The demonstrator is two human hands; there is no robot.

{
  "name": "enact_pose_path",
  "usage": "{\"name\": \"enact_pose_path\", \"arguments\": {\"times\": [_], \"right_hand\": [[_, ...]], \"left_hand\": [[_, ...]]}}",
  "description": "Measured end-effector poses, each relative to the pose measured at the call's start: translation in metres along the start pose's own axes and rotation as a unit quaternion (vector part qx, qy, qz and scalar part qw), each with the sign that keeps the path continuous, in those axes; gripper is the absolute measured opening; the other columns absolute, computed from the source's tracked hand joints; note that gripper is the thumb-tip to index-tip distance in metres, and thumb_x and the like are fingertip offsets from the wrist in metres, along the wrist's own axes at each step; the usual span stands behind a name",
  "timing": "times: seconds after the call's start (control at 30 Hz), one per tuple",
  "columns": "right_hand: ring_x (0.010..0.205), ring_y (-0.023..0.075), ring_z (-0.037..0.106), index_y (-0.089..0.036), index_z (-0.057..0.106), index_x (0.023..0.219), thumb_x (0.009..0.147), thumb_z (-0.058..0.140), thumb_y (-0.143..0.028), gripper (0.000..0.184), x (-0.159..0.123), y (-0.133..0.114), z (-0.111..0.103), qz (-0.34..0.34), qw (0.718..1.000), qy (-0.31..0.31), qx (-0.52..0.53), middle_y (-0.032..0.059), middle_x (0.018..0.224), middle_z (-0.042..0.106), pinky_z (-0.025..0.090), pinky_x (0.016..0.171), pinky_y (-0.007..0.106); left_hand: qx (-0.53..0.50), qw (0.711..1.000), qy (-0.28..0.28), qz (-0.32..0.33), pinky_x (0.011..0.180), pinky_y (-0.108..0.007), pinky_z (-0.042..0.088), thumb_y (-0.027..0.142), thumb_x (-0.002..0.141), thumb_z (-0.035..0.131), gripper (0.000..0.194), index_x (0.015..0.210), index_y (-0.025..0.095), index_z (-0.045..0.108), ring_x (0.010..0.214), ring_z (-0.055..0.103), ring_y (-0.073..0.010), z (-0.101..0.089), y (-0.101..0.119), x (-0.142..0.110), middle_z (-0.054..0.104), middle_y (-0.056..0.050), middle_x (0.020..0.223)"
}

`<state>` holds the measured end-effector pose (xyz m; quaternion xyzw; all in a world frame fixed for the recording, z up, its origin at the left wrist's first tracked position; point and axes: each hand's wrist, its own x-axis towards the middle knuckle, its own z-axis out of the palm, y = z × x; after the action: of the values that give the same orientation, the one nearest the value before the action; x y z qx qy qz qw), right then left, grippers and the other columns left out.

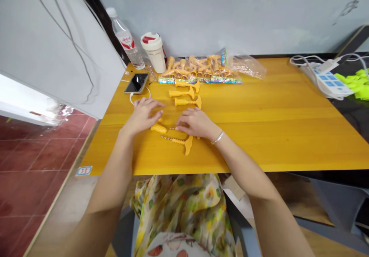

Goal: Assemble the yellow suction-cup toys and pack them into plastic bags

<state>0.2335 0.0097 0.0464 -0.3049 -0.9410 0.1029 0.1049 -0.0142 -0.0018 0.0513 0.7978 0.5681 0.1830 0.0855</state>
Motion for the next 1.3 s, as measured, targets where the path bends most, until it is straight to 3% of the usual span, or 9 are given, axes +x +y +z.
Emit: {"name": "enact_pose_path", "arguments": {"times": [0.17,0.43,0.57,0.73,0.9,1.07,1.17,1.3], "right_hand": [[0.093,0.0223,0.053,-0.023,0.073,0.105,0.102,0.043,-0.051,0.042,0.01,-0.021,0.011,-0.017,0.998,0.056,-0.022,0.0075,0.097,0.068,0.031,0.082,0.035],[0.098,0.0258,0.053,-0.02,0.067,0.116,0.098,0.051,-0.055,0.042,0.039,-0.04,0.027,-0.008,0.996,0.042,-0.073,0.0108,0.106,0.07,0.03,0.081,0.037],[0.1,0.0264,0.055,-0.018,0.066,0.113,0.099,0.052,-0.046,0.034,0.057,-0.048,0.031,-0.002,0.996,0.025,-0.084,0.0116,0.105,0.071,0.031,0.081,0.037],[0.103,0.0267,0.057,-0.018,0.065,0.114,0.1,0.052,-0.045,0.034,0.073,-0.05,0.029,0.006,0.996,0.026,-0.085,0.0118,0.11,0.07,0.032,0.084,0.037],[0.102,0.0247,0.059,-0.02,0.066,0.114,0.101,0.05,-0.041,0.029,0.054,-0.023,0.014,0.065,0.996,0.043,-0.05,0.0094,0.11,0.071,0.035,0.085,0.034],[0.099,0.0223,0.061,-0.019,0.07,0.105,0.1,0.054,-0.037,0.024,0.016,0.004,0.001,0.074,0.997,-0.004,-0.015,0.0071,0.101,0.072,0.037,0.085,0.032],[0.096,0.0221,0.061,-0.019,0.072,0.102,0.099,0.057,-0.038,0.025,0.003,0.005,0.005,0.06,0.998,-0.03,-0.013,0.0078,0.101,0.072,0.037,0.083,0.032],[0.094,0.0213,0.061,-0.02,0.074,0.099,0.098,0.058,-0.038,0.024,-0.002,-0.004,0.012,0.039,0.999,-0.038,0.001,0.0077,0.099,0.072,0.037,0.083,0.032]], "left_hand": [[-0.007,1.0,0.012,-0.024,0.102,-0.049,0.031,0.035,0.094,0.045,0.031,0.114,0.022,0.065,0.116,0.052,-0.0306,-0.001,-0.004,0.002,0.067,-0.009,0.12],[-0.044,0.995,0.051,-0.069,0.105,-0.047,0.037,0.034,0.096,0.041,0.031,0.112,0.021,0.065,0.114,0.057,-0.0277,0.006,-0.024,0.009,0.069,-0.009,0.119],[-0.12,0.988,0.063,-0.079,0.107,-0.042,0.041,0.037,0.099,0.034,0.039,0.112,0.02,0.066,0.116,0.059,-0.0238,0.011,-0.033,0.013,0.069,-0.01,0.12],[-0.235,0.957,0.051,-0.16,0.106,-0.039,0.045,0.054,0.101,0.021,0.06,0.115,0.017,0.066,0.115,0.063,-0.0234,0.016,-0.039,0.014,0.07,-0.011,0.12],[-0.225,0.959,0.04,-0.165,0.109,-0.04,0.043,0.059,0.1,0.021,0.063,0.115,0.017,0.067,0.117,0.063,-0.0246,0.019,-0.039,0.014,0.071,-0.012,0.119],[-0.218,0.963,0.037,-0.153,0.112,-0.038,0.04,0.059,0.1,0.022,0.064,0.116,0.017,0.066,0.123,0.06,-0.0239,0.024,-0.04,0.017,0.067,-0.012,0.128],[-0.209,0.967,0.045,-0.139,0.112,-0.04,0.04,0.059,0.1,0.024,0.063,0.115,0.015,0.067,0.123,0.059,-0.025,0.027,-0.041,0.018,0.068,-0.014,0.126],[-0.195,0.971,0.098,-0.1,0.113,-0.043,0.039,0.062,0.099,0.023,0.064,0.111,0.018,0.068,0.12,0.059,-0.0252,0.032,-0.043,0.019,0.069,-0.013,0.118]]}}
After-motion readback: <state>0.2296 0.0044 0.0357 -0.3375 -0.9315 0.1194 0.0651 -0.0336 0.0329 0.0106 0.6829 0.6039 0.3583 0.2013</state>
